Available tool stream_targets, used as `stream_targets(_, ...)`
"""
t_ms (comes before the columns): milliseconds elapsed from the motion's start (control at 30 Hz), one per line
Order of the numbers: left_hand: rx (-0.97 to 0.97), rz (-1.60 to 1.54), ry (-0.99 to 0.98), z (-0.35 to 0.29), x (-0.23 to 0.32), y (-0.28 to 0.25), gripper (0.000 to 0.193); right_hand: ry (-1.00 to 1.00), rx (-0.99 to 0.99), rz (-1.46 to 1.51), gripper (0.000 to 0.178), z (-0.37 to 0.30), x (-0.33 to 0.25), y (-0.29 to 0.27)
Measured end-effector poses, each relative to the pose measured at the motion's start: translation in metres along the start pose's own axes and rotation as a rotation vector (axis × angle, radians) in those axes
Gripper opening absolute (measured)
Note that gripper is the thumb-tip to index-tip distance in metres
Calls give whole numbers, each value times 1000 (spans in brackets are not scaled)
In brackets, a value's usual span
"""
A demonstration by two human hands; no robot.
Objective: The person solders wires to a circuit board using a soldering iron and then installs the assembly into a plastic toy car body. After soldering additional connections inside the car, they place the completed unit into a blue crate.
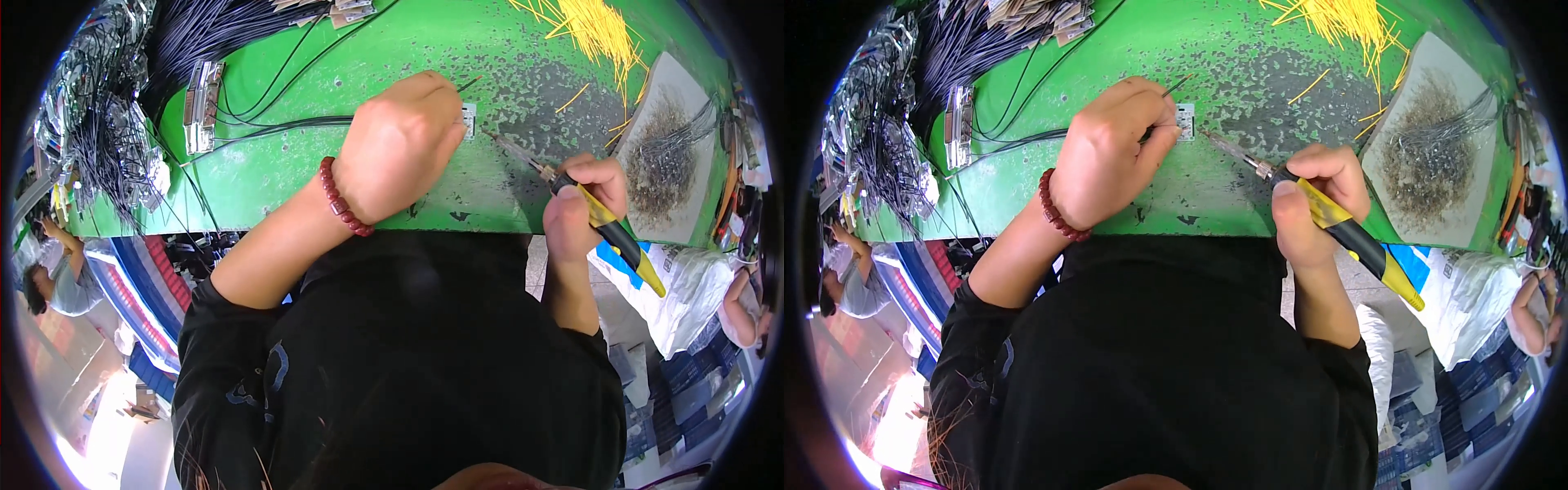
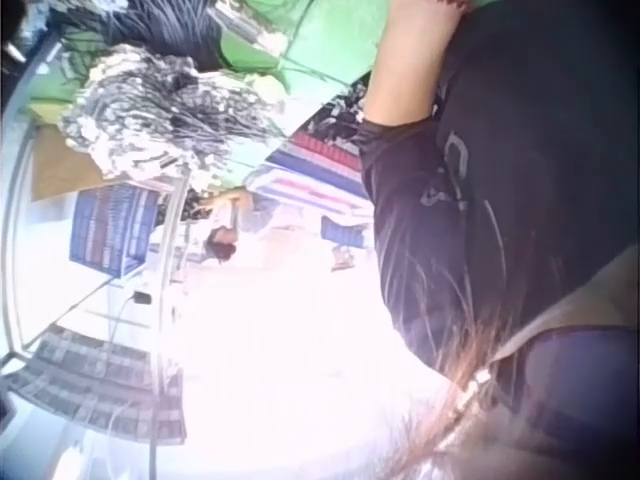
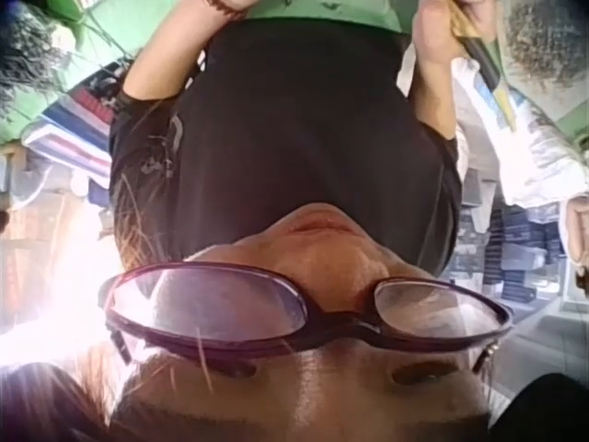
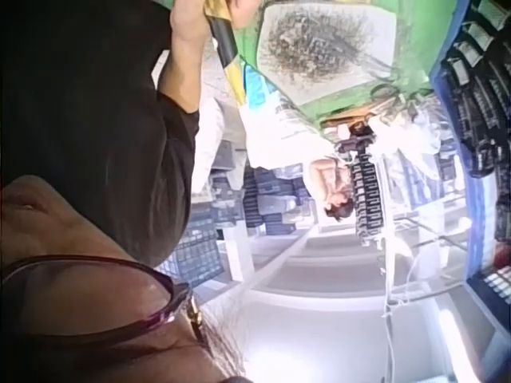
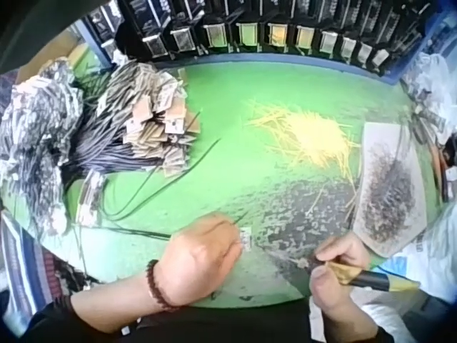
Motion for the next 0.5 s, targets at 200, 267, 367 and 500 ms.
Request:
stream_targets(200,16,15,-14,0,2,0,8,4,-18,19,31,2,3,3)
stream_targets(267,18,14,-19,0,2,0,8,9,-32,-53,34,2,3,4)
stream_targets(367,25,20,-18,0,0,1,8,28,-46,-57,34,1,5,5)
stream_targets(500,26,16,-13,1,0,0,8,45,-47,-48,34,1,3,5)
Point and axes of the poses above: each hand's wrist, its own z-axis towards the middle knuckle, its own y-axis out of the palm, x = y × z, the point moved 3 cm from there along z, towards the middle knuckle, and after that the axes turned 7 degrees about -x, right-handed, at the moved point
